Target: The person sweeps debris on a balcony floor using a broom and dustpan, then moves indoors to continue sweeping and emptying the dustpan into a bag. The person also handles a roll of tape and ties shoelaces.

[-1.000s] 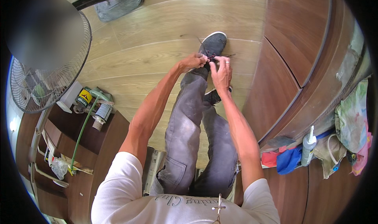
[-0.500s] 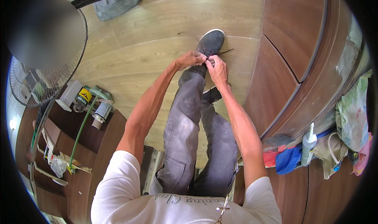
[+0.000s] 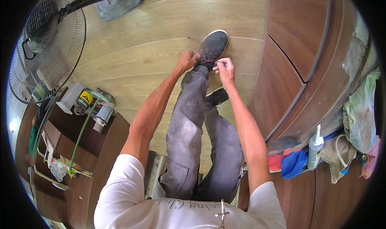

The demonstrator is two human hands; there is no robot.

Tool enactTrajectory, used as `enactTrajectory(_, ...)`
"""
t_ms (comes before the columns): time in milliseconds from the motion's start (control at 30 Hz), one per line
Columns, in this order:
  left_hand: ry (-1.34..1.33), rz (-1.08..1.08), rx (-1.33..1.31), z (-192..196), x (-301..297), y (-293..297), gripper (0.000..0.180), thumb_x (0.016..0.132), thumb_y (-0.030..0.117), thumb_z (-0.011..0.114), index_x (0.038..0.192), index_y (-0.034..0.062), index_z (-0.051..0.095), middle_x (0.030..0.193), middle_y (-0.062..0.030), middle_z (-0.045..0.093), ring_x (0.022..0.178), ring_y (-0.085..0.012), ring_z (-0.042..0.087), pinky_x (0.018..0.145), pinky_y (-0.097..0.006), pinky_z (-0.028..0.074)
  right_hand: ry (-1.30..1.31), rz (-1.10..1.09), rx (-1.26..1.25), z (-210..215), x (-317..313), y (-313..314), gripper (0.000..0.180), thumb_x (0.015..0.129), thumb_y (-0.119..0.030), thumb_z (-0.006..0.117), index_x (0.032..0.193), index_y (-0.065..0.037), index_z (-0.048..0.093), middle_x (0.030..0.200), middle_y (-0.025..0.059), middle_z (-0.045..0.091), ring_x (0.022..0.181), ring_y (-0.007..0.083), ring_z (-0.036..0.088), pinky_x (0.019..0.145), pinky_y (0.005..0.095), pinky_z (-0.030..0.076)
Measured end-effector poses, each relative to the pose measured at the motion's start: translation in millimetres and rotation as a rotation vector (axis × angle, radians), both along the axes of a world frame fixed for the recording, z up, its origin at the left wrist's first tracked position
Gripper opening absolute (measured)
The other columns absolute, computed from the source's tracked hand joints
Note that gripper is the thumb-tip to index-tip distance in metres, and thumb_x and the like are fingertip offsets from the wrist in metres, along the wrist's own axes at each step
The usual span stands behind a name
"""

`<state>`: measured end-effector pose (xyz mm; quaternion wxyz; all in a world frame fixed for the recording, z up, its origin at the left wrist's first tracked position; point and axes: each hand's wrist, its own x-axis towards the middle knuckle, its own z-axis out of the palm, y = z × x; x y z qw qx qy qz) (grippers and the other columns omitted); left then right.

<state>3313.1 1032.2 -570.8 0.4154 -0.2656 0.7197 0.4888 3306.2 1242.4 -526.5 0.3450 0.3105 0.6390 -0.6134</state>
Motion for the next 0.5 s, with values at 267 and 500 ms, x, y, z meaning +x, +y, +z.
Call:
enactTrajectory(267,0.013,0.405,-0.1,-23.8,4.7,1.9,0.02,0.092,0.014,0.051,0.094,-0.0049,0.06,0.074,-0.013,0.066,0.066,-0.0178,0.067,0.06,-0.032,0.055,-0.194,-0.036,-0.095,-20.7,19.2,14.3,0.013,0.089,-0.008,0.053,0.101,-0.011,0.053,0.075,-0.0017,0.053,0.055,0.0051,0.045,0.049,0.0215,0.037)
enactTrajectory(500,-0.101,0.34,-0.097,3.9,28.3,-19.1,0.037,0.098,0.031,0.052,0.118,-0.0001,0.053,0.104,-0.0105,0.063,0.088,-0.0226,0.068,0.072,-0.033,0.053,0.216,0.352,0.302,76.0,18.7,6.0,0.042,0.09,-0.024,0.062,0.127,-0.007,0.05,0.104,0.0159,0.063,0.093,0.0257,0.064,0.08,0.0394,0.05)
